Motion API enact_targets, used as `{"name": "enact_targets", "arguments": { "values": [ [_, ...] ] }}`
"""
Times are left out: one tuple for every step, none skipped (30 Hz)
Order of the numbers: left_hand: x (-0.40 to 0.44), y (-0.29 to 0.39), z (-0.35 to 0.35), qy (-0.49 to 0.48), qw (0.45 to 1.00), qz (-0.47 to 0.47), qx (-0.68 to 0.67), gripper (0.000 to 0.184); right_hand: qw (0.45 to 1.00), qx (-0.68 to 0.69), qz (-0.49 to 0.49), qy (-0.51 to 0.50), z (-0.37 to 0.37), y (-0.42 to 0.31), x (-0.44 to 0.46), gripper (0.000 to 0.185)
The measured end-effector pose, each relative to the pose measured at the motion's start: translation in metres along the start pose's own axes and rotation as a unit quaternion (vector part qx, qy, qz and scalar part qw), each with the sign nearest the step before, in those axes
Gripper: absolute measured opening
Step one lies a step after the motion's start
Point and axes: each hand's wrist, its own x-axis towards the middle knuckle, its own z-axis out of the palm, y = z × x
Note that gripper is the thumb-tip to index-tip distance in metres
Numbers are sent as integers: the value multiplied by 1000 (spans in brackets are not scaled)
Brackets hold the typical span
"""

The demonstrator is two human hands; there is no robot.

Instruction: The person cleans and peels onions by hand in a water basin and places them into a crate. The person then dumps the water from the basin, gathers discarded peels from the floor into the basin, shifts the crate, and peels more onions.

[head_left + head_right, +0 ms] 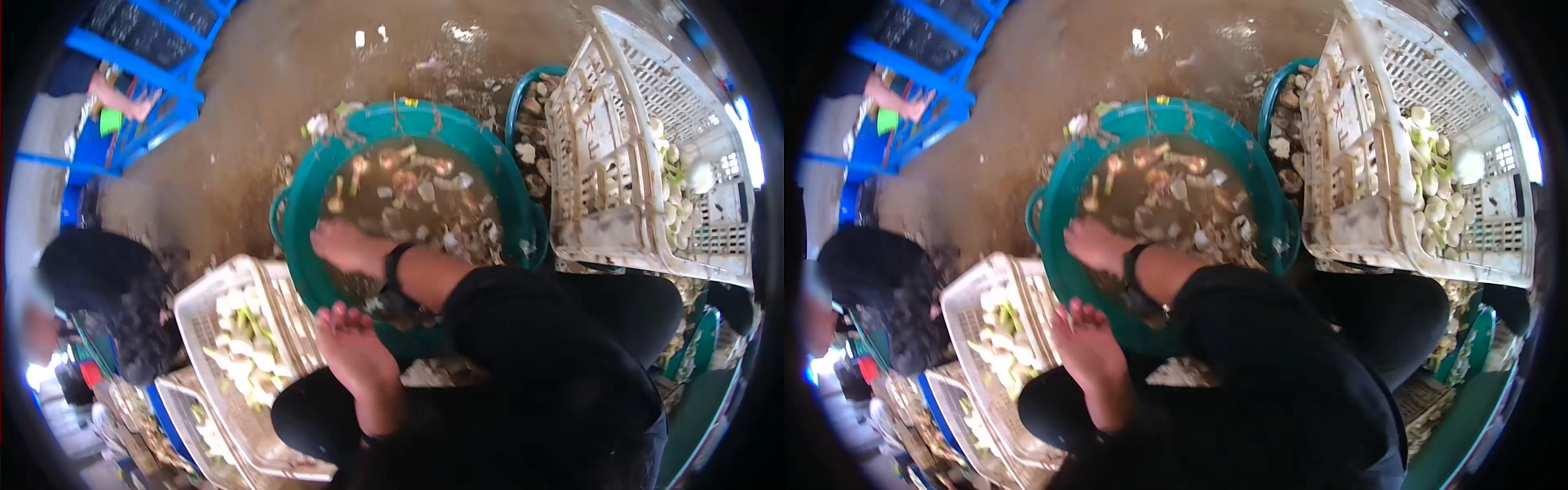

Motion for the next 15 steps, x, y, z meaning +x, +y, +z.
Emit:
{"name": "enact_targets", "arguments": {
  "values": [
    [3, -1, -1, 26, 1000, -2, 11, 22, 998, -57, 19, -23, 40, -9, 9, 24],
    [6, -3, -3, 43, 999, -13, 21, 22, 990, -103, 23, -92, 62, -11, 11, 27],
    [13, -3, -11, 19, 1000, -7, 16, 24, 972, -128, 31, -193, 80, -16, 13, 29],
    [19, -4, -23, -1, 1000, -12, 8, 25, 942, -130, 48, -304, 92, -17, 11, 32],
    [30, -4, -39, -14, 999, -45, 6, 24, 909, -124, 52, -394, 108, -14, 7, 35],
    [43, -6, -54, -25, 996, -83, 6, 23, 919, 75, 127, -367, 64, -6, -18, 28],
    [51, -10, -59, 9, 995, -103, 7, 21, 909, 60, 176, -373, 41, -4, -41, 28],
    [55, -18, -59, 43, 991, -123, 13, 20, 897, 266, 189, -297, 30, -10, -61, 31],
    [57, -25, -56, 37, 988, -149, 35, 21, 853, 450, 186, -187, 16, -11, -80, 35],
    [56, -34, -50, 9, 985, -162, 65, 22, 858, 429, 223, -175, -4, -10, -99, 35],
    [54, -40, -48, -24, 980, -174, 93, 23, 868, 437, 194, -133, -22, -13, -116, 31],
    [52, -46, -42, -61, 973, -177, 135, 24, 877, 444, 159, -93, -42, -19, -133, 27],
    [49, -51, -37, -99, 965, -173, 171, 26, 883, 451, 118, -53, -62, -26, -149, 24],
    [47, -56, -35, -141, 953, -166, 211, 27, 887, 455, 71, -13, -81, -31, -163, 20],
    [43, -60, -33, -183, 939, -151, 250, 28, 892, 443, 85, -2, -100, -35, -177, 20]
  ]
}}
